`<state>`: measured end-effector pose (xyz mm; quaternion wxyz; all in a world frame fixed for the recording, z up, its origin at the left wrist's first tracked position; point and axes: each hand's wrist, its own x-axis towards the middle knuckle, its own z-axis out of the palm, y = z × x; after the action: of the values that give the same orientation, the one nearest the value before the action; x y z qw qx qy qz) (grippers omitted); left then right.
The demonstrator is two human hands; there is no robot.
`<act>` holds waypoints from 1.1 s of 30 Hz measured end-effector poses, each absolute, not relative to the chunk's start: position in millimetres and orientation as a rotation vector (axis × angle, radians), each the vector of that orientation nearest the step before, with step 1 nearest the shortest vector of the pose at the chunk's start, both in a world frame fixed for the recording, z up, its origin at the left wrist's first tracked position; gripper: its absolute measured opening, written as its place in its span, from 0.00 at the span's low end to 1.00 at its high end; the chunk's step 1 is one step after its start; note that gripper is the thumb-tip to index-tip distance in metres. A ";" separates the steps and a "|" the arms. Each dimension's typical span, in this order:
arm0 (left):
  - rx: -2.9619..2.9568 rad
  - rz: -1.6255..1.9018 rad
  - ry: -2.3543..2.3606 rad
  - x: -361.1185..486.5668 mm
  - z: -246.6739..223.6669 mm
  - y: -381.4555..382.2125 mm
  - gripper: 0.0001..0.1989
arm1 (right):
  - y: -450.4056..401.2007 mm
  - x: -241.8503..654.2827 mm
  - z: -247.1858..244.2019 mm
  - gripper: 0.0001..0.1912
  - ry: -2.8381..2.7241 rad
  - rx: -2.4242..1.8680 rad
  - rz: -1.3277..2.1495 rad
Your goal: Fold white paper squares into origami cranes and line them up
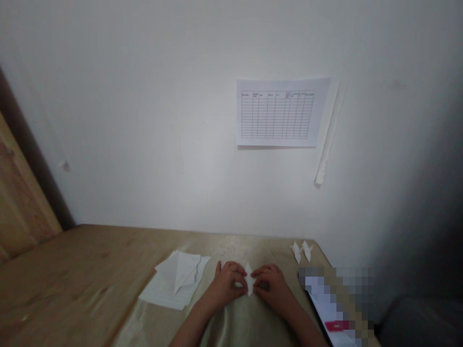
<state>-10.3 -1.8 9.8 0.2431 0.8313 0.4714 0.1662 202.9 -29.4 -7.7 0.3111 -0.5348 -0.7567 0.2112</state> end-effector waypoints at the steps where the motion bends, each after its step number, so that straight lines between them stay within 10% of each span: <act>1: 2.281 0.442 1.288 -10.1 9.3 -2.0 0.04 | -28.8 203.1 -8.6 0.06 -2.002 -1.413 0.559; 33: 2.324 0.502 1.361 1.0 6.9 -9.2 0.10 | -34.0 196.8 -1.5 0.08 -2.035 -1.457 0.421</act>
<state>1.0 -9.2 6.9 0.1995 0.8312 0.4869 0.1795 196.8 -34.0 -1.5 0.2974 -0.5482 -0.7655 0.1583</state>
